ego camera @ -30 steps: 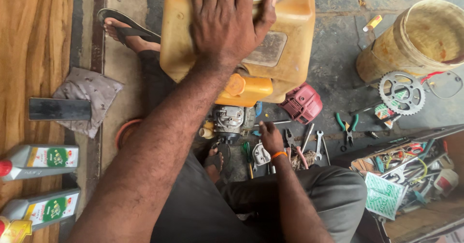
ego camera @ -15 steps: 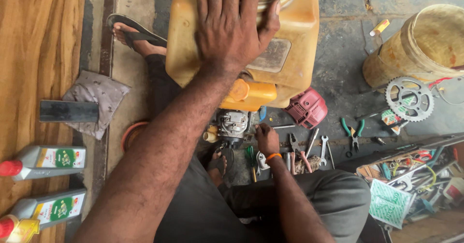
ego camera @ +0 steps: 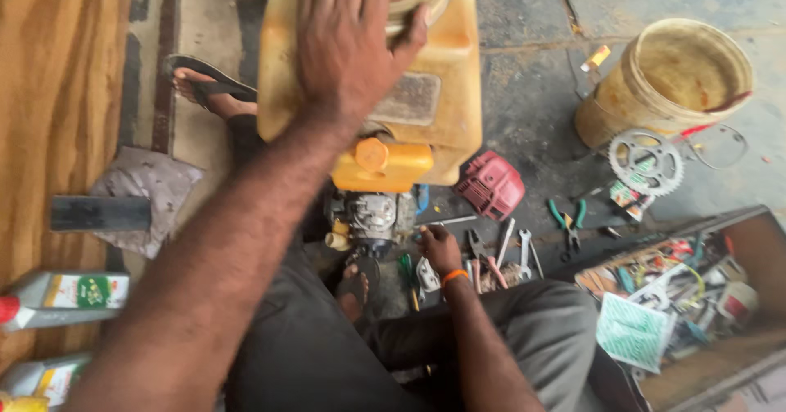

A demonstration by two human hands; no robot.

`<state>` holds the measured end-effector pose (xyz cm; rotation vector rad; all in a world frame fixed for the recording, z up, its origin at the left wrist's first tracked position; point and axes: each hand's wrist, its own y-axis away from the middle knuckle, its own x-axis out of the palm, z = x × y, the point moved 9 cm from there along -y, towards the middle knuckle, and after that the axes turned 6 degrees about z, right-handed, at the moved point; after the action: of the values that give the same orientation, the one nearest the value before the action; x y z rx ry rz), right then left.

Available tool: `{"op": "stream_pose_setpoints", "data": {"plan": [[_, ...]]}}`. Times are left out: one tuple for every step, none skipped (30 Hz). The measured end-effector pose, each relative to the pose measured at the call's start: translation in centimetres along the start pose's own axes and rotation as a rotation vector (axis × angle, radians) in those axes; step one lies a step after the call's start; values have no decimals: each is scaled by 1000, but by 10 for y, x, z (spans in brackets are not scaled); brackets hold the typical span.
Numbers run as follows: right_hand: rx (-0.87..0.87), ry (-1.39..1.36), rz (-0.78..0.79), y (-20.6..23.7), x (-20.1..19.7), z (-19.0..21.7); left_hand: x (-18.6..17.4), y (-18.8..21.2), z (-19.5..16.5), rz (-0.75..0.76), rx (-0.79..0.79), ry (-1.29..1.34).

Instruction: The person works on a small engine mounted on a blue frame, using a wrench to tighten bolts on the engine block and fuel tank. They adjust the fuel cap and handle various engine components while seated on the floor.

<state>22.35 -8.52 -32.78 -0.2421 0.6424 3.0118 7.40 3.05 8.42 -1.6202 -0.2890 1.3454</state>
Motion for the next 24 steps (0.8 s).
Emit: {"op": "stream_pose_setpoints", "data": {"plan": [[20, -23, 6, 5, -3, -1, -2, -4, -6, 33, 3, 29], [27, -49, 12, 9, -5, -1, -2, -13, -10, 57, 13, 52], [59, -118, 16, 10, -6, -4, -1, -25, -12, 73, 28, 70], [96, -185, 23, 15, -5, -7, 15, -37, -12, 200, -39, 7], [143, -247, 30, 20, -4, -10, 34, -46, -16, 335, -112, -52], [141, -224, 31, 26, -4, -9, 50, -47, -16, 473, -188, -109], [138, -201, 32, 34, -3, -9, 54, -46, -16, 478, -219, -89], [127, -180, 34, 40, -2, -7, 57, -48, -16, 477, -249, -73], [133, -186, 43, 47, -1, -6, 58, -49, -15, 471, -275, -62], [139, -194, 51, 53, 0, -6, 57, -51, -13, 465, -299, -50], [151, -203, 58, 57, 1, -6, 55, -50, -12, 466, -323, -37], [144, -195, 25, 59, -1, -4, 51, -48, -12, 470, -344, -21], [135, -188, -9, 60, -4, -3, 47, -48, -17, 473, -301, -14], [124, -178, -41, 59, -5, 0, 40, -44, -22, 474, -262, -9], [71, -249, -70, 57, -6, 5, 33, -41, -24, 471, -228, -8], [19, -319, -95, 56, -5, 10, 26, -37, -27, 465, -192, 5], [-29, -390, -120, 55, -3, 13, 20, -31, -30, 463, -155, 19], [-47, -401, -106, 54, 1, 17, 15, -29, -31, 459, -116, 32], [-65, -413, -93, 53, 6, 18, 13, -29, -31, 467, -72, 66], [-80, -423, -81, 52, 9, 19, 12, -28, -33, 476, -29, 104], [-97, -232, -112, 52, 9, 22, 12, -29, -33, 487, 14, 145], [-112, -40, -143, 53, 8, 25, 12, -30, -37, 478, 60, 176], [-125, 154, -171, 53, 8, 28, 14, -33, -42, 470, 104, 207], [-125, 119, -158, 50, 11, 28, 16, -35, -44, 461, 148, 239]]}}
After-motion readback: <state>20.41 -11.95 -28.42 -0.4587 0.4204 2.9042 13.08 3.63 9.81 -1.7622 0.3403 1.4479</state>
